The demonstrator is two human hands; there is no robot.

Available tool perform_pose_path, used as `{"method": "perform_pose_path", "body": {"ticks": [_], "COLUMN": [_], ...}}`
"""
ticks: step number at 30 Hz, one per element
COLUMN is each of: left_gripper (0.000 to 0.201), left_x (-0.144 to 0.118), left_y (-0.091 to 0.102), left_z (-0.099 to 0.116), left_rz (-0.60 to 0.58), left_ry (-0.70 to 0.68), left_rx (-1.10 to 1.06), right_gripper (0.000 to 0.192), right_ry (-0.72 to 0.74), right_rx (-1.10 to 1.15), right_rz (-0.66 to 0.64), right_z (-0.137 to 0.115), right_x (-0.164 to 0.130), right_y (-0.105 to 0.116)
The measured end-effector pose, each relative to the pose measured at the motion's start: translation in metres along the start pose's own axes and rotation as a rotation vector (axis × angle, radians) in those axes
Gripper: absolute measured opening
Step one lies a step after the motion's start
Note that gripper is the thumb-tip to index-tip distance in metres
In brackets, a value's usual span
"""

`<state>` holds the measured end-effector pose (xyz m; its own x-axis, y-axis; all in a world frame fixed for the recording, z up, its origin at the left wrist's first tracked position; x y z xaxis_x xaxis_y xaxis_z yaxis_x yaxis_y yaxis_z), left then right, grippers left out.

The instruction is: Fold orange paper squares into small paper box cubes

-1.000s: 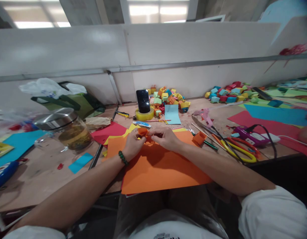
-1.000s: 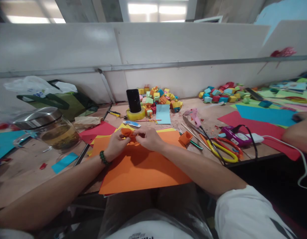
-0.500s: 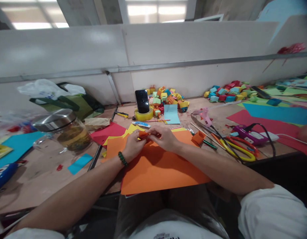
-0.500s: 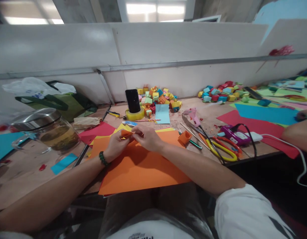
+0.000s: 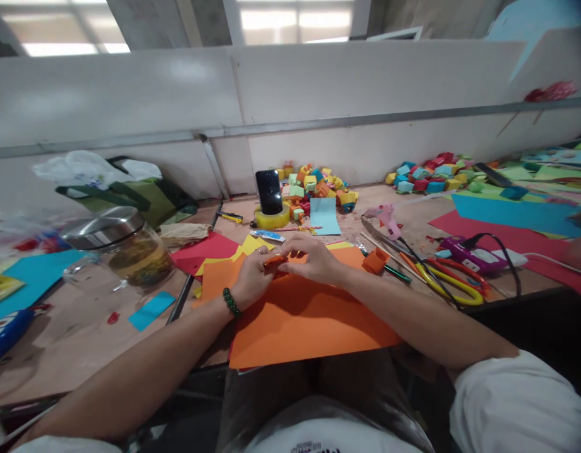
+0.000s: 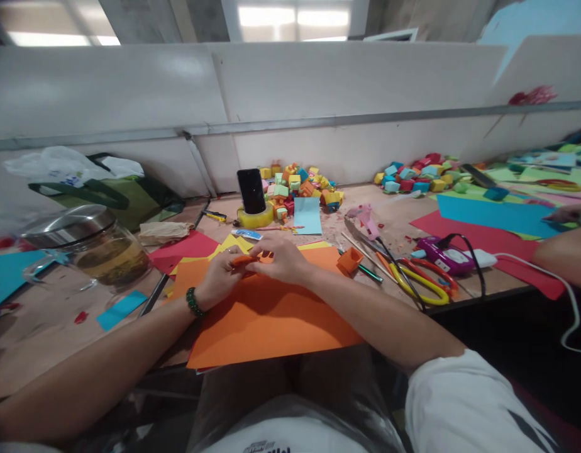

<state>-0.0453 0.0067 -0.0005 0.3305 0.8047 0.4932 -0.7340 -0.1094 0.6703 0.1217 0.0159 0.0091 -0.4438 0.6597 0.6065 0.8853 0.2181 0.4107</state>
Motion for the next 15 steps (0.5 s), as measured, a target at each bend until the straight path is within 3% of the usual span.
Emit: {"method": "perform_pose_path", "body": {"ticks": [4, 10, 15], "left_gripper": [0.017, 0.017, 0.016], "left_x": [0.0001, 0.002, 0.002], "left_y": [-0.0039, -0.0038, -0.0021], "left_z": [0.004, 0.0004, 0.0008], "left_rz": [-0.03, -0.068, -0.029], "left_ry": [0.03, 0.287, 0.187], "left_rx": [-0.067, -0.266, -0.189], "right_gripper": [0.006, 0.013, 0.005], "right_ry": [0.059, -0.036, -0.077], "right_rx": [-0.076, -0.112, 0.046], "right_rz": [0.024, 0.11, 0.03], "right_z": [0.0043, 0.0062, 0.0083], "right_x": [-0.0005, 0.0016, 0.0019], "right_y": [-0.0011, 0.0024, -0.001]}}
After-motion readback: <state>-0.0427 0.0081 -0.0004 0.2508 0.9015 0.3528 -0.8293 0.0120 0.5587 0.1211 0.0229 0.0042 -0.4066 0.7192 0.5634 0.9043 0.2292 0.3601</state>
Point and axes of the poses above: each hand's wrist, its own x-axis towards the middle knuckle, its own y-axis out of the back of the hand, z = x × y, the point moved 2 cm from there along x, towards the middle knuckle, and after that the axes turned 6 degrees about x, right-handed, at the moved point
